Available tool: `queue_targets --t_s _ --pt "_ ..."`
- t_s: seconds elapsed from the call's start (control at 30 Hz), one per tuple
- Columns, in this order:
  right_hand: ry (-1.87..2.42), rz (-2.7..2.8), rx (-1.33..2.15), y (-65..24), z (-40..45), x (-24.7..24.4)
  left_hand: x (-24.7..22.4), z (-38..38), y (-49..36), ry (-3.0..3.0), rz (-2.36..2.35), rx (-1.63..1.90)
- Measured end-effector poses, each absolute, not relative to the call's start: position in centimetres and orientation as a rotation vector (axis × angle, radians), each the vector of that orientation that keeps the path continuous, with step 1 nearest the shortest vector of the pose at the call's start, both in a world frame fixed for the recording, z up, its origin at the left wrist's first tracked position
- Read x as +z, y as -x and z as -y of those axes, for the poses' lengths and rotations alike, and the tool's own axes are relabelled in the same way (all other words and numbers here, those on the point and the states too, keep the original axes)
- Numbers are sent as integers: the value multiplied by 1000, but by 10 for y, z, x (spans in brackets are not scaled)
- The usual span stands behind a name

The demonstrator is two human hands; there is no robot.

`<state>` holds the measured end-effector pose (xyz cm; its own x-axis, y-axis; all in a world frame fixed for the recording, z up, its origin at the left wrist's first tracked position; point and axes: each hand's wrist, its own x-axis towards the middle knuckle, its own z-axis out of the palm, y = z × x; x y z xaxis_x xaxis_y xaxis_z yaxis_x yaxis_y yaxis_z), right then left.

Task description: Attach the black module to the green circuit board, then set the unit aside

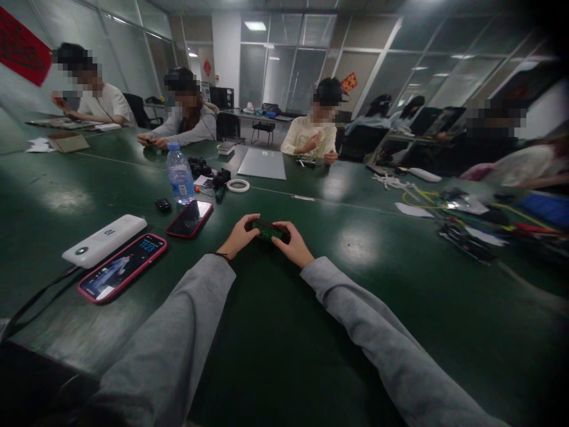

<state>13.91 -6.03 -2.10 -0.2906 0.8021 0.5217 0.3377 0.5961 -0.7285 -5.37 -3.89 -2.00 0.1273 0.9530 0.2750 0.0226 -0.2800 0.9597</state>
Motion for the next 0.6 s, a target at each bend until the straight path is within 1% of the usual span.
queue_targets --t_s 0.4,0.6 --pt "933 1927 620 -137 61 -23 -20 43 54 -1598 -955 1303" --pt "1016 1918 567 -136 62 -23 -19 44 55 -1612 -943 1302"
